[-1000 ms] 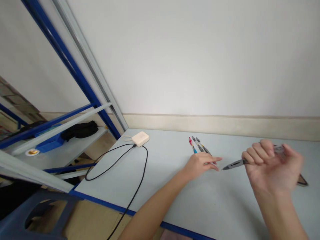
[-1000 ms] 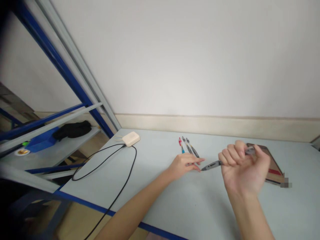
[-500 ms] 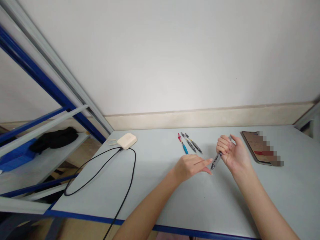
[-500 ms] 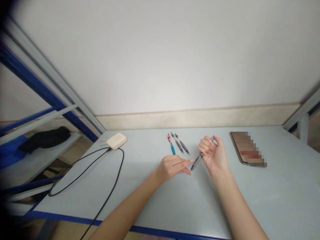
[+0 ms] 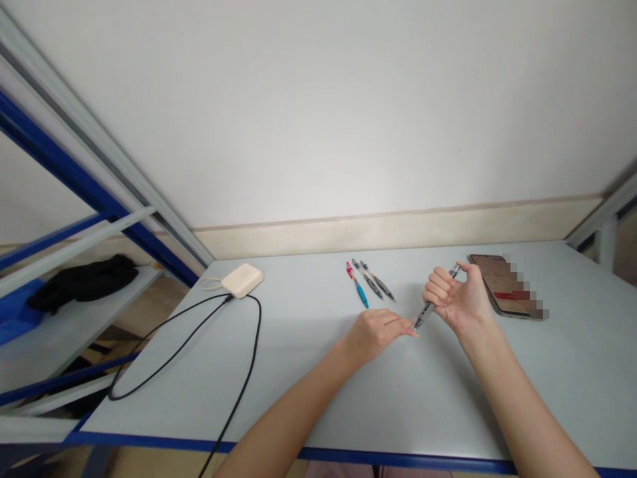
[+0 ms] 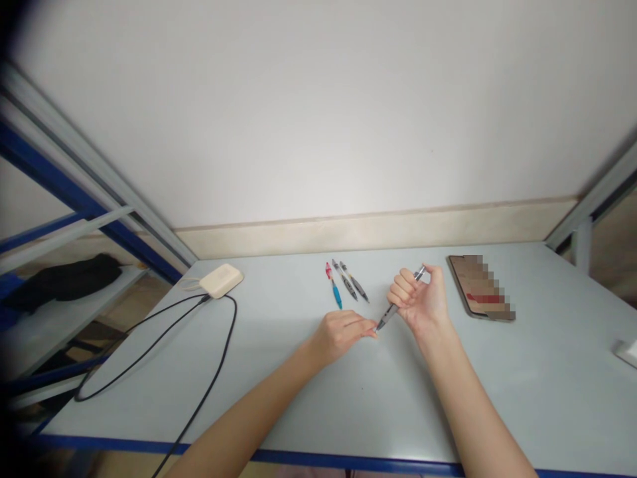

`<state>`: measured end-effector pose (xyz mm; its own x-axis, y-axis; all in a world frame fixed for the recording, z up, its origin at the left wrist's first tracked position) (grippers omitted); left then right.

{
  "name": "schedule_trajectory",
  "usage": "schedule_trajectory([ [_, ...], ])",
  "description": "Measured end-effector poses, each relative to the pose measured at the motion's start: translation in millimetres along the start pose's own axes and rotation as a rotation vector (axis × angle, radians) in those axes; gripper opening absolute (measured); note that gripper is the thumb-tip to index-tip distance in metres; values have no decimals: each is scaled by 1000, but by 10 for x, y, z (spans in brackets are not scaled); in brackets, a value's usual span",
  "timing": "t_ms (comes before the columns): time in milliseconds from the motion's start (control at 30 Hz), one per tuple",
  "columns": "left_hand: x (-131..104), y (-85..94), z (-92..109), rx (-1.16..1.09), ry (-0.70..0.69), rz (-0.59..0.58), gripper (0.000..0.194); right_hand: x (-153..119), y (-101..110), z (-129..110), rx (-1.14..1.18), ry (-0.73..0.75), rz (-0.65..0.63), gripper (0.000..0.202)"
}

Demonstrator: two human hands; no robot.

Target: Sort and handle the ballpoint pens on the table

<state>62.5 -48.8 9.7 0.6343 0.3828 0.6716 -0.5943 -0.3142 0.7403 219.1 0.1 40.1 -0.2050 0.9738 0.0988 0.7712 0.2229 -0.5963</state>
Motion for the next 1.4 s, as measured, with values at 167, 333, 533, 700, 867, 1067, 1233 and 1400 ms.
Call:
schedule_trajectory([
  [167, 15, -42, -40, 36, -25, -71, 26, -5, -20, -43, 127, -38, 56, 46],
  [333, -17, 54, -266, 108, 92, 32, 38, 78, 49, -60, 127, 183, 76, 55],
  [533, -110, 223, -570, 149, 315, 103, 44, 181, 24, 111, -22, 223, 54, 54],
  [700, -132, 223, -638, 172, 339, 73, 49, 162, 35, 122, -117, 212, 64, 57],
  [867, -130, 173, -621, 166, 332, -1, 52, 177, 83, 149, -135, 206, 52, 55],
  [1067, -147, 139, -638, 169, 348, -61, 55, 184, 103, 172, -129, 252, 78, 56],
  [1233, -166, 143, -643, 117, 402, -80, 56, 200, 83, 201, -142, 253, 130, 60],
  [1400, -200, 152, -682, 60, 466, -72, 53, 203, 30, 178, -161, 308, 139, 61],
])
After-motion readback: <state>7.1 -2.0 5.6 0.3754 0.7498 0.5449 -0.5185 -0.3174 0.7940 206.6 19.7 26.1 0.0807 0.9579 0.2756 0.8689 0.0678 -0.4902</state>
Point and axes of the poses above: each hand's wrist, its own x-axis towards the middle knuckle, its own y-axis out of the back of the hand, z = x × y, the point moved 3 cm from there along x, towards the middle knuckle, and after that the axes turned 8 degrees about x, right-handed, at the moved point
